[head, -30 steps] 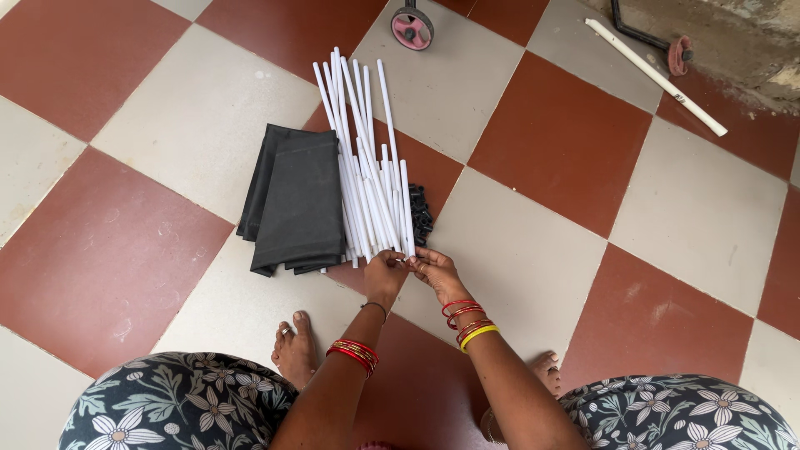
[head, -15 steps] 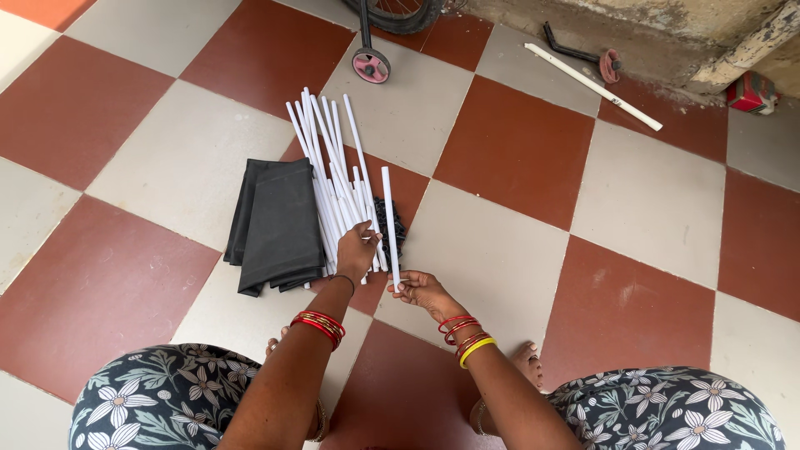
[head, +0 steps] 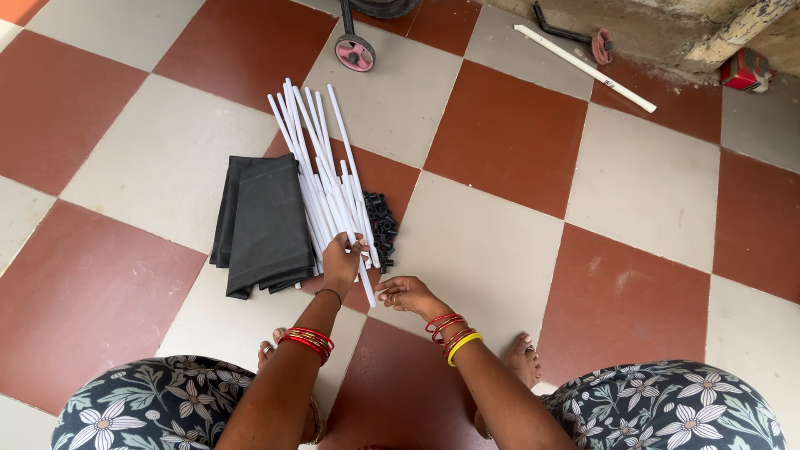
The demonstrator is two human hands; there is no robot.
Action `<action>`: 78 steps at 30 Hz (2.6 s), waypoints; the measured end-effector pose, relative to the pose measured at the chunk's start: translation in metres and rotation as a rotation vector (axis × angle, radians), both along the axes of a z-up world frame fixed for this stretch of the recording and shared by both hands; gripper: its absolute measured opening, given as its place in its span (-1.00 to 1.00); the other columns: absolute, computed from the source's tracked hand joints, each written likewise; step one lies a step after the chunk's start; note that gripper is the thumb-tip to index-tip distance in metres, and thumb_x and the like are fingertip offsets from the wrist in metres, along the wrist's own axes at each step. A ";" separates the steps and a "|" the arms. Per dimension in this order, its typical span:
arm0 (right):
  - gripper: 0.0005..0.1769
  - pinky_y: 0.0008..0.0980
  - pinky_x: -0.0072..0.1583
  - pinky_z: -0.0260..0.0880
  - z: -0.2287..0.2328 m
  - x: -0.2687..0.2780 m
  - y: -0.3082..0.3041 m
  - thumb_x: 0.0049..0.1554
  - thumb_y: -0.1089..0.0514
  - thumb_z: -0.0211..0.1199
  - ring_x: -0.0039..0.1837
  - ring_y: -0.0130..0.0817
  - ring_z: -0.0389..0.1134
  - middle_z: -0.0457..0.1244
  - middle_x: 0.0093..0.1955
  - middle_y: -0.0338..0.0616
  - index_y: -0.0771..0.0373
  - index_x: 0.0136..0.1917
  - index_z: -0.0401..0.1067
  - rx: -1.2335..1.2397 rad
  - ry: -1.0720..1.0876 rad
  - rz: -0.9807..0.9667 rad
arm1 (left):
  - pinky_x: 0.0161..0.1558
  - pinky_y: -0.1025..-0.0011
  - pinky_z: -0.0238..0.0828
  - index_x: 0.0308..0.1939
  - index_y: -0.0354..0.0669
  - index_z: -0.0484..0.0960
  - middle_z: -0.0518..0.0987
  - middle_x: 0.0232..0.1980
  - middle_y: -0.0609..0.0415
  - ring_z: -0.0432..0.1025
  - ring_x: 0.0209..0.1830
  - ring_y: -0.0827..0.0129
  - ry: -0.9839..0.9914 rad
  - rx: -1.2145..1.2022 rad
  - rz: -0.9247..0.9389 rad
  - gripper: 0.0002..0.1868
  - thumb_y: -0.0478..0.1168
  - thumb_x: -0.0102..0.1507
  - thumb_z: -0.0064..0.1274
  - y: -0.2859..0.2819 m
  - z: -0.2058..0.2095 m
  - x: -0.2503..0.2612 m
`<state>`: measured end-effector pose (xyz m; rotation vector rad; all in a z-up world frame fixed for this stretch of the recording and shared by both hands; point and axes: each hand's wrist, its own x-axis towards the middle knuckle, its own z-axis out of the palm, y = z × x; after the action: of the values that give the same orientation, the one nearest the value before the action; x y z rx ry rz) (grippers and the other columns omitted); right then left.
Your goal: The person assembles a white plastic frame by connecting white tubes with black plastic joints on a checkered floor.
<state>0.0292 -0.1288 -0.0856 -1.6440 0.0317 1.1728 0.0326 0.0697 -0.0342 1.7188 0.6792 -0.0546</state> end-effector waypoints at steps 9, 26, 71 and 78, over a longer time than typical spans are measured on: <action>-0.53 -0.19 0.33 0.32 -0.031 0.016 0.014 0.10 0.24 0.34 0.32 -0.15 0.30 0.27 0.28 -0.14 0.07 0.29 0.43 -0.374 -0.673 0.051 | -0.29 0.42 0.51 0.01 -0.19 0.67 0.70 -0.28 0.10 0.60 -0.45 0.44 0.143 0.161 -0.056 -0.77 -0.21 0.30 0.15 0.002 0.013 -0.015; -0.38 -0.10 0.38 0.28 -0.030 0.020 0.045 0.08 0.26 0.34 0.40 -0.10 0.22 0.13 0.36 -0.12 0.01 0.40 0.34 -0.501 -0.708 0.259 | -0.26 0.42 0.52 -0.01 -0.11 0.70 0.71 -0.31 0.13 0.61 -0.46 0.44 0.154 0.182 -0.076 -0.79 -0.21 0.29 0.12 -0.002 0.003 -0.017; -0.69 -0.32 0.07 0.49 0.109 0.085 -0.043 -0.04 0.11 0.54 0.06 -0.29 0.47 0.39 0.01 0.00 0.32 -0.16 0.49 -0.272 -0.899 -0.411 | -0.36 0.43 0.52 0.03 -0.32 0.63 0.68 -0.30 0.06 0.52 -0.47 0.42 0.106 0.134 -0.393 -0.71 -0.14 0.38 0.06 -0.075 0.129 -0.007; -0.68 -0.34 -0.02 0.49 0.201 0.103 -0.081 0.07 0.02 0.45 -0.10 -0.32 0.48 0.42 -0.17 -0.06 0.27 -0.15 0.42 -0.326 -0.816 -0.381 | -0.37 0.39 0.54 0.39 -0.08 0.34 0.64 -0.31 0.03 0.54 -0.41 0.40 -0.025 0.095 -0.445 -0.46 -0.26 0.32 0.01 -0.082 0.200 -0.006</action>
<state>0.1318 -0.2094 0.1152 -2.1809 0.0159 0.1637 0.0266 -0.0123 0.1656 1.9316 0.2740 -0.3143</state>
